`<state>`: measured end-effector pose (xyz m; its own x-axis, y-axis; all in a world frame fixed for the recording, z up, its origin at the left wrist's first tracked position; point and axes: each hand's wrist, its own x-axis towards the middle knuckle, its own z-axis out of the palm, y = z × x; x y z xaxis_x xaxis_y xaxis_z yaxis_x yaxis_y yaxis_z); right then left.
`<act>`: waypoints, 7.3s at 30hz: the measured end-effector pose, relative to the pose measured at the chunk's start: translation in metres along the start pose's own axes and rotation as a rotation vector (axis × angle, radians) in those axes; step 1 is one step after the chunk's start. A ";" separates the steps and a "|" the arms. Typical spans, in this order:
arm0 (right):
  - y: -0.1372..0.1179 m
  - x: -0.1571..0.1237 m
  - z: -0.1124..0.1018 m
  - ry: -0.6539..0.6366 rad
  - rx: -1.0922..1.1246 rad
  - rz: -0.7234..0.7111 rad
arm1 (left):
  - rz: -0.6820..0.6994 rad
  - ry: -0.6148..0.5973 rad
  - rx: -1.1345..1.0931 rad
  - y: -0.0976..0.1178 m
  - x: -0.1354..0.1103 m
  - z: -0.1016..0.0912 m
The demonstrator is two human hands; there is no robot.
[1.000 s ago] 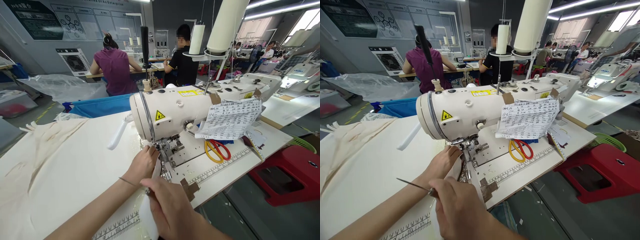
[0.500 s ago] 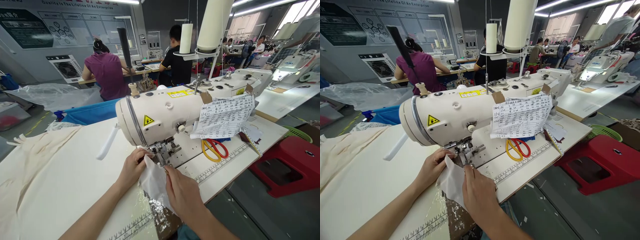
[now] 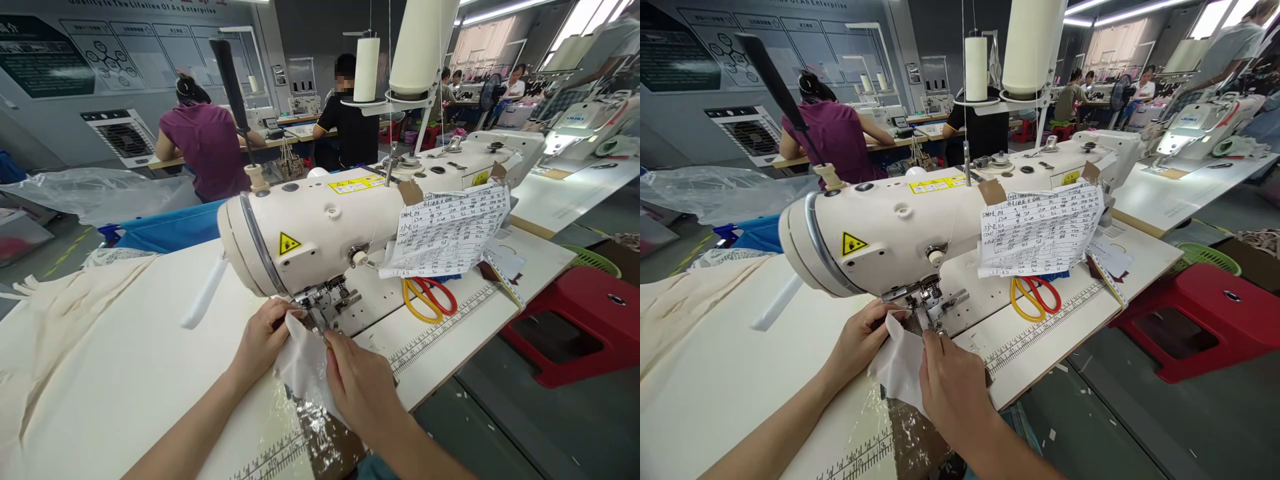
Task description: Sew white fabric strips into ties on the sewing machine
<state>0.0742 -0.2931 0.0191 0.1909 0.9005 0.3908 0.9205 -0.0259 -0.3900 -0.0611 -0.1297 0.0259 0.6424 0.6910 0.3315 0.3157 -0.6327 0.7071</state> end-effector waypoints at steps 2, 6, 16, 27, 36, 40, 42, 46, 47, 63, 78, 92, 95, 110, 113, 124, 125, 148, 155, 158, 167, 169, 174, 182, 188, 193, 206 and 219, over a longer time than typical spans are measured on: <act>0.000 0.000 0.000 -0.013 -0.002 -0.002 | 0.007 0.000 0.008 0.000 0.000 0.000; -0.001 0.002 -0.002 -0.042 -0.011 0.000 | 0.022 0.007 0.021 0.000 -0.001 0.000; -0.003 0.000 0.001 0.045 -0.103 -0.063 | 0.220 0.047 0.266 0.002 -0.001 0.005; -0.004 0.002 0.000 0.001 -0.130 -0.053 | 0.116 0.022 0.237 -0.001 0.003 0.004; -0.009 0.004 0.001 -0.020 -0.152 0.016 | -0.022 0.020 0.191 -0.004 0.002 0.001; -0.009 0.006 0.002 -0.017 -0.159 0.030 | 0.195 0.049 0.302 -0.004 0.001 0.001; -0.010 0.007 0.003 -0.018 -0.158 0.024 | 0.334 0.057 0.358 -0.004 0.001 0.001; -0.011 0.001 0.003 0.040 -0.167 0.030 | 0.478 -0.035 0.343 0.000 0.001 -0.005; -0.011 -0.005 0.001 0.063 -0.152 0.036 | 0.494 -0.071 0.330 0.002 0.001 -0.008; 0.006 -0.085 -0.038 -0.087 0.169 0.073 | 0.478 -0.066 0.711 0.030 -0.032 0.013; 0.006 -0.072 -0.041 -0.184 0.062 0.008 | 0.548 -0.038 0.713 0.022 -0.038 0.013; 0.003 -0.052 -0.041 -0.187 -0.041 -0.020 | 0.440 -0.091 0.730 0.036 -0.050 0.017; 0.001 -0.049 -0.040 -0.189 -0.048 -0.033 | 0.447 -0.081 0.727 0.039 -0.053 0.020; -0.004 -0.035 -0.030 -0.150 -0.071 -0.045 | 0.464 -0.053 0.733 0.043 -0.049 0.018; -0.007 -0.029 -0.029 -0.183 -0.056 -0.044 | 0.429 -0.042 0.743 0.043 -0.046 0.016; -0.012 -0.014 -0.019 -0.133 -0.010 -0.005 | 0.478 0.002 0.830 0.027 -0.030 0.008; -0.011 -0.014 -0.019 -0.136 0.020 -0.003 | 0.488 0.007 0.853 0.025 -0.029 0.006; 0.020 -0.056 -0.049 -0.132 0.199 0.046 | 0.419 -0.045 0.744 0.046 -0.049 0.019; 0.033 -0.059 -0.052 -0.118 0.285 0.137 | 0.437 -0.050 0.801 0.047 -0.054 0.023; 0.033 -0.058 -0.052 -0.127 0.301 0.152 | 0.433 -0.070 0.804 0.048 -0.055 0.022; 0.035 -0.062 -0.053 -0.166 0.351 0.203 | 0.414 -0.089 0.762 0.053 -0.058 0.023; 0.035 -0.063 -0.053 -0.189 0.370 0.227 | 0.407 -0.102 0.762 0.053 -0.059 0.024; 0.036 -0.062 -0.053 -0.179 0.389 0.235 | 0.411 -0.134 0.775 0.052 -0.060 0.024; 0.041 -0.066 -0.051 -0.125 0.357 0.182 | 0.397 -0.138 0.765 0.052 -0.059 0.023; 0.029 -0.063 -0.048 -0.014 0.382 0.266 | 0.382 -0.121 0.757 0.049 -0.056 0.024; 0.016 -0.050 -0.041 0.047 0.448 0.201 | 0.352 -0.091 0.745 0.044 -0.050 0.025; -0.004 -0.004 -0.011 -0.003 0.113 -0.280 | 0.289 -0.061 0.592 0.036 -0.037 0.023; -0.007 0.000 -0.005 -0.032 -0.134 -0.236 | 0.303 -0.034 0.559 0.033 -0.035 0.020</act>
<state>0.0697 -0.2950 0.0255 -0.0429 0.9015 0.4307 0.9756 0.1307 -0.1763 -0.0589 -0.1823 0.0251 0.7789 0.4474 0.4394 0.4276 -0.8915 0.1498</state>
